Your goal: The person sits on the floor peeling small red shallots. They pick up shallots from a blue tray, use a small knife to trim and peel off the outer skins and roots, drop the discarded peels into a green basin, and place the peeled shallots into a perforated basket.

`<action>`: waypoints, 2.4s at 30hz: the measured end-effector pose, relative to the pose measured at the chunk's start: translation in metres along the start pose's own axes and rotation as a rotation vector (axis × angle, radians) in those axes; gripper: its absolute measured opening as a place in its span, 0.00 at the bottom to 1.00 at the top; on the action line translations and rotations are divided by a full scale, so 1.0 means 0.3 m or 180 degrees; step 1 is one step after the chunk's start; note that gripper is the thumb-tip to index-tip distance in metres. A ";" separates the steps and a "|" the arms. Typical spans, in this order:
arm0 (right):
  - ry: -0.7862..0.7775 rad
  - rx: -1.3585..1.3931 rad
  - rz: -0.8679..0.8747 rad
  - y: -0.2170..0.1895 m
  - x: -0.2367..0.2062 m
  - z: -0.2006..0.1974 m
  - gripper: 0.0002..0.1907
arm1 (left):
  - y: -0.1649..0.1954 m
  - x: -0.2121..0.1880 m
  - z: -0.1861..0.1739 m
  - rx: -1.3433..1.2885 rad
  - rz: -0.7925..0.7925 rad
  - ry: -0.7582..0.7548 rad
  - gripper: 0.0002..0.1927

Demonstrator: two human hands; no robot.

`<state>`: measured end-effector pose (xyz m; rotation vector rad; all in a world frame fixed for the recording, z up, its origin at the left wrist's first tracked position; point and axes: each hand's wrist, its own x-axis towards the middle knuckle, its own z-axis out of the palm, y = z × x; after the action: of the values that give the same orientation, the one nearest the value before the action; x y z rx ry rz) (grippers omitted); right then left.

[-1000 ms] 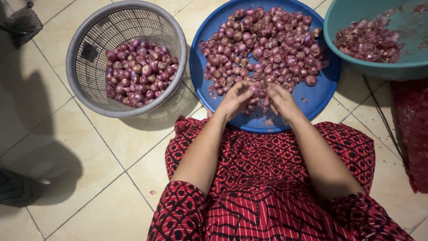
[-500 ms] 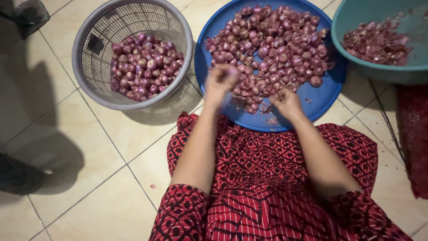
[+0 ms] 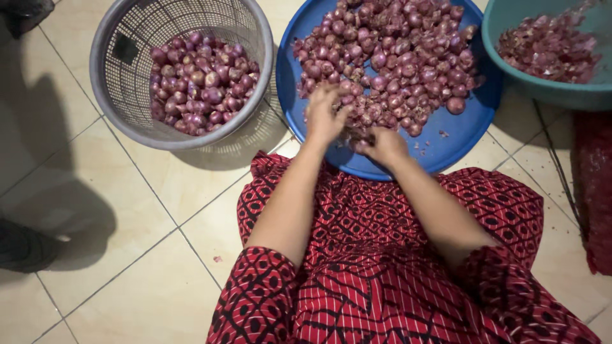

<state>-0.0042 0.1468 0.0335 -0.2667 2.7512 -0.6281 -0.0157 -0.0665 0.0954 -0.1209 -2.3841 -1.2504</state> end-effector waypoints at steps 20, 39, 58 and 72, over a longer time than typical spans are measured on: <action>0.1340 0.2455 -0.1018 -0.026 -0.047 -0.122 0.11 | -0.142 -0.097 0.184 -0.2825 -0.1386 -0.1511 0.20; 0.0803 0.1718 -0.0299 -0.120 -0.123 -0.126 0.15 | -0.156 -0.097 0.207 -0.2317 -0.1113 -0.0843 0.12; -0.0223 0.3069 -0.0783 -0.016 -0.171 -0.225 0.19 | 0.001 -0.136 0.124 -0.3404 -0.2141 -0.1212 0.15; -0.0465 0.3029 -0.0691 -0.061 -0.355 -0.357 0.16 | 0.116 -0.222 0.154 -0.4023 -0.2042 -0.1161 0.10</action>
<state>0.0618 0.1986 0.1603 -0.3520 2.0017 -1.7696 0.0379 -0.0008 0.0711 0.0587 -1.4843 -3.0758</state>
